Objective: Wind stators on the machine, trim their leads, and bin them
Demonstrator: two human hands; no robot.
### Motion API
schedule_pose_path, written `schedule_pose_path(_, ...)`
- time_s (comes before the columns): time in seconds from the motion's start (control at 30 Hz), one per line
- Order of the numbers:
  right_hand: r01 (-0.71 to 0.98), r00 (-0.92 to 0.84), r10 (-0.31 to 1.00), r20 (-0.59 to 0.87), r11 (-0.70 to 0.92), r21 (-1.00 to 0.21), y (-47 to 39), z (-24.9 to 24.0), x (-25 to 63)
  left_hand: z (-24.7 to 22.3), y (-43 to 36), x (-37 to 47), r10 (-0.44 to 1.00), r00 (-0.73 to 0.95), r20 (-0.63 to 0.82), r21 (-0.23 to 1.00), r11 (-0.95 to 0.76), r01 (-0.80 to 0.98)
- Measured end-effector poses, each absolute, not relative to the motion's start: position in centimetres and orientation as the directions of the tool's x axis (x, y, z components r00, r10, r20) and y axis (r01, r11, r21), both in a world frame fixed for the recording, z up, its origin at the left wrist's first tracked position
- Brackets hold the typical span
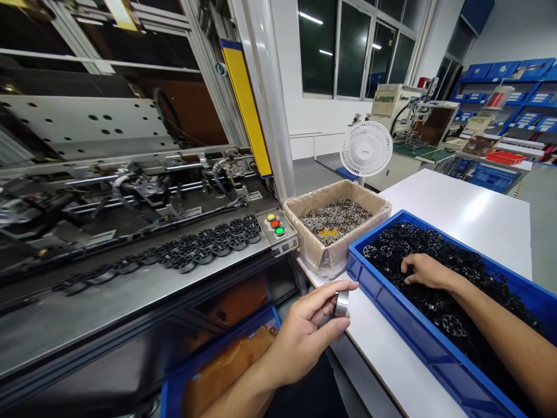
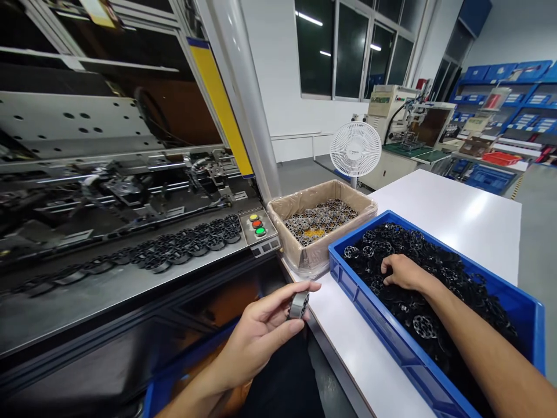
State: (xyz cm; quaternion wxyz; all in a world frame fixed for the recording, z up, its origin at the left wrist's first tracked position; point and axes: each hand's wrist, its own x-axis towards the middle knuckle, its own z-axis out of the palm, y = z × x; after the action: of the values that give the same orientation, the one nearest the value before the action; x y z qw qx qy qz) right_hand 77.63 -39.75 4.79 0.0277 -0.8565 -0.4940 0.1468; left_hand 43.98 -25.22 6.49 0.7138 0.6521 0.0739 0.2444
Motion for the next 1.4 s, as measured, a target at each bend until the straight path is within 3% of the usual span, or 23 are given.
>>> schedule_pose_path(0.23,0.77,0.577,0.816,0.036,-0.529,-0.357,-39.5,7.1,74.5,6.7,-25.6,44.2,0.522,0.831,0.19,0.952,0.108,-0.285)
schedule_pose_path(0.33,0.712,0.503,0.841,0.198,-0.274,-0.647,-40.0,9.5,69.5,6.7,-25.8,44.7,0.504,0.851,0.146,0.929,0.227,-0.294)
schedule_pose_path(0.4,0.69,0.346,0.882,0.321,-0.007,-0.723,-40.5,10.8,65.9,6.6,-26.0,45.2,0.489,0.867,0.098,0.915,0.298,-0.272)
schedule_pose_path(0.5,0.725,0.135,0.842,0.522,0.275,-0.632,-40.9,11.6,62.2,6.2,-26.5,45.7,0.443,0.896,0.047,0.888,0.392,-0.24)
schedule_pose_path(0.6,0.712,0.091,0.789,0.608,0.375,-0.593,-40.9,10.8,60.9,6.0,-27.1,46.1,0.394,0.919,0.025,0.871,0.443,-0.214)
schedule_pose_path(0.8,0.809,0.056,0.676,0.735,0.401,-0.43,-40.7,9.6,60.8,6.3,-28.0,46.2,0.406,0.913,0.033,0.866,0.445,-0.229)
schedule_pose_path(1.03,0.852,-0.101,0.713,0.694,0.423,-0.31,-41.3,10.5,60.8,6.9,-27.7,45.7,0.478,0.864,0.159,0.909,0.271,-0.317)
schedule_pose_path(1.17,0.897,-0.147,0.665,0.732,0.402,-0.185,-41.1,9.9,61.1,7.0,-27.8,45.6,0.462,0.874,0.151,0.893,0.314,-0.321)
schedule_pose_path(1.4,0.896,-0.196,0.636,0.747,0.426,-0.128,-40.9,10.0,61.2,6.9,-27.9,45.5,0.46,0.877,0.139,0.89,0.33,-0.314)
